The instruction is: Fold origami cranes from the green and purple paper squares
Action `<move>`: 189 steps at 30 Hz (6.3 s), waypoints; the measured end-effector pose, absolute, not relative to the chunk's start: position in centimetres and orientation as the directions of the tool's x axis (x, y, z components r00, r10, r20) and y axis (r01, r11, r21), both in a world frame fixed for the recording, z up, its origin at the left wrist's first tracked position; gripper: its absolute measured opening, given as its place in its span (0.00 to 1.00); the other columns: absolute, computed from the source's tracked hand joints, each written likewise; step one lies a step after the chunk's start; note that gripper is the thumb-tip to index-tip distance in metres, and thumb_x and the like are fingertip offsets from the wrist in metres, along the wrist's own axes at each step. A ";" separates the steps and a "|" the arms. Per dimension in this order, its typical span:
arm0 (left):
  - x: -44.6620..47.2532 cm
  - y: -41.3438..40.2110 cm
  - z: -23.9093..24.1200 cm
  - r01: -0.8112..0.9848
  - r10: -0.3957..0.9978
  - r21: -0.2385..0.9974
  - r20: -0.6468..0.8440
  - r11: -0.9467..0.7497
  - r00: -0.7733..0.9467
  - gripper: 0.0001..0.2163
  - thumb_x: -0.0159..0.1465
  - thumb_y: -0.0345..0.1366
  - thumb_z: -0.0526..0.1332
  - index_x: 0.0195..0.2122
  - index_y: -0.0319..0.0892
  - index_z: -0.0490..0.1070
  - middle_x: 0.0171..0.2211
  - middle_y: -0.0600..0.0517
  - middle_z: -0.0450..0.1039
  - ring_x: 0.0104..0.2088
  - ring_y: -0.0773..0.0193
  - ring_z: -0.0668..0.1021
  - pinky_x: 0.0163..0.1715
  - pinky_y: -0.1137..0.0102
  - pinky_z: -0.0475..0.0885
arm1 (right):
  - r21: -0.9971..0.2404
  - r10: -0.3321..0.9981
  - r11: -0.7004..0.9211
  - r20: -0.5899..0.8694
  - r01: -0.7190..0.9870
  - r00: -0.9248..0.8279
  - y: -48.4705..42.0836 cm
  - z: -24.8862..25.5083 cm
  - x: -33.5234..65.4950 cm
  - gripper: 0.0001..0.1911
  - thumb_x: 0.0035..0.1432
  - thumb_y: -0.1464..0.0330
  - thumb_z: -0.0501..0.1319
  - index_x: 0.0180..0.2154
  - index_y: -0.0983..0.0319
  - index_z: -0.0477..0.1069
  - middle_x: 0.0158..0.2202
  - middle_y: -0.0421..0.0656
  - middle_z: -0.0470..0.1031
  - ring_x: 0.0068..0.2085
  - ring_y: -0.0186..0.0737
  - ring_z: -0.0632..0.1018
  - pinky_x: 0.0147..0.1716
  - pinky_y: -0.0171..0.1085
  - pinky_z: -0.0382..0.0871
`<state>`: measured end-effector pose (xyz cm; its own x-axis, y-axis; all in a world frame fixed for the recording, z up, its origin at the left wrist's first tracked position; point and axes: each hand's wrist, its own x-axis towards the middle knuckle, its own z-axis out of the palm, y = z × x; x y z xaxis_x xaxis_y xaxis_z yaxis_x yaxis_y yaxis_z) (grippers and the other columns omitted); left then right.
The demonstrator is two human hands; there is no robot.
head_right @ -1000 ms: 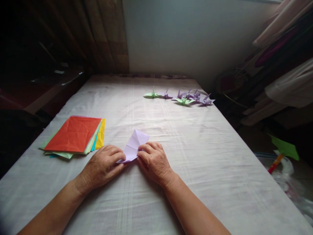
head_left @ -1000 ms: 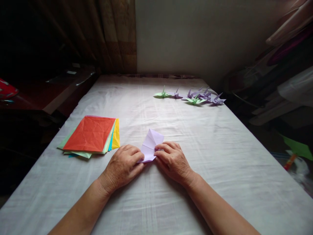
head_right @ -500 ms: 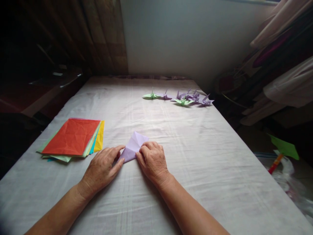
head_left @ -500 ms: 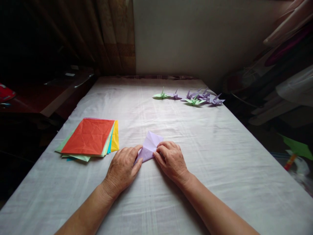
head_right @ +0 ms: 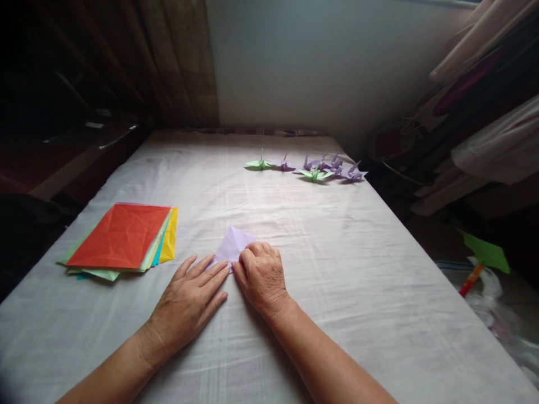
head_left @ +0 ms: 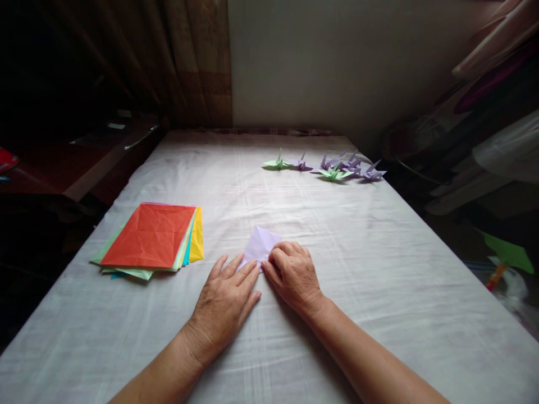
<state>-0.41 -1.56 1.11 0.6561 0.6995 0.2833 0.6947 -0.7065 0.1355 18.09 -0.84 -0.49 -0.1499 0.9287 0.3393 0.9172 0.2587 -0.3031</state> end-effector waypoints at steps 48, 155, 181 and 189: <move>0.9 0.2 4.3 0.706 0.702 -0.167 0.092 -0.688 0.706 0.10 0.63 0.22 0.53 0.28 0.40 0.70 0.26 0.47 0.75 0.28 0.54 0.78 0.40 0.58 0.69 | -0.781 0.895 0.331 0.437 0.530 0.086 -0.4 -0.9 20.5 0.04 0.59 0.70 0.58 0.36 0.58 0.71 0.40 0.45 0.78 0.43 0.41 0.77 0.45 0.41 0.72; -0.5 0.9 -0.2 0.650 0.673 0.192 0.098 -0.736 0.733 0.29 0.68 0.55 0.50 0.65 0.46 0.59 0.64 0.50 0.63 0.66 0.50 0.59 0.66 0.52 0.31 | -0.482 0.962 0.159 0.271 0.862 -0.026 0.4 -0.6 20.5 0.02 0.58 0.69 0.64 0.32 0.59 0.72 0.35 0.42 0.74 0.40 0.44 0.73 0.42 0.40 0.61; -0.2 4.0 0.6 0.782 0.783 0.156 0.305 -0.603 0.543 0.18 0.66 0.46 0.58 0.51 0.43 0.74 0.59 0.42 0.70 0.62 0.41 0.66 0.60 0.40 0.56 | -0.536 0.939 0.240 0.340 0.810 -0.053 0.6 -1.6 21.4 0.10 0.58 0.73 0.61 0.42 0.59 0.74 0.42 0.46 0.77 0.45 0.45 0.74 0.46 0.42 0.67; 1.4 3.9 -0.8 0.789 0.842 0.294 0.215 -0.539 0.494 0.20 0.65 0.43 0.58 0.57 0.46 0.69 0.61 0.43 0.67 0.65 0.44 0.62 0.61 0.39 0.52 | -0.372 0.929 0.176 0.369 0.911 -0.028 0.0 -2.0 20.5 0.13 0.59 0.72 0.59 0.47 0.59 0.73 0.57 0.52 0.70 0.60 0.52 0.67 0.54 0.52 0.62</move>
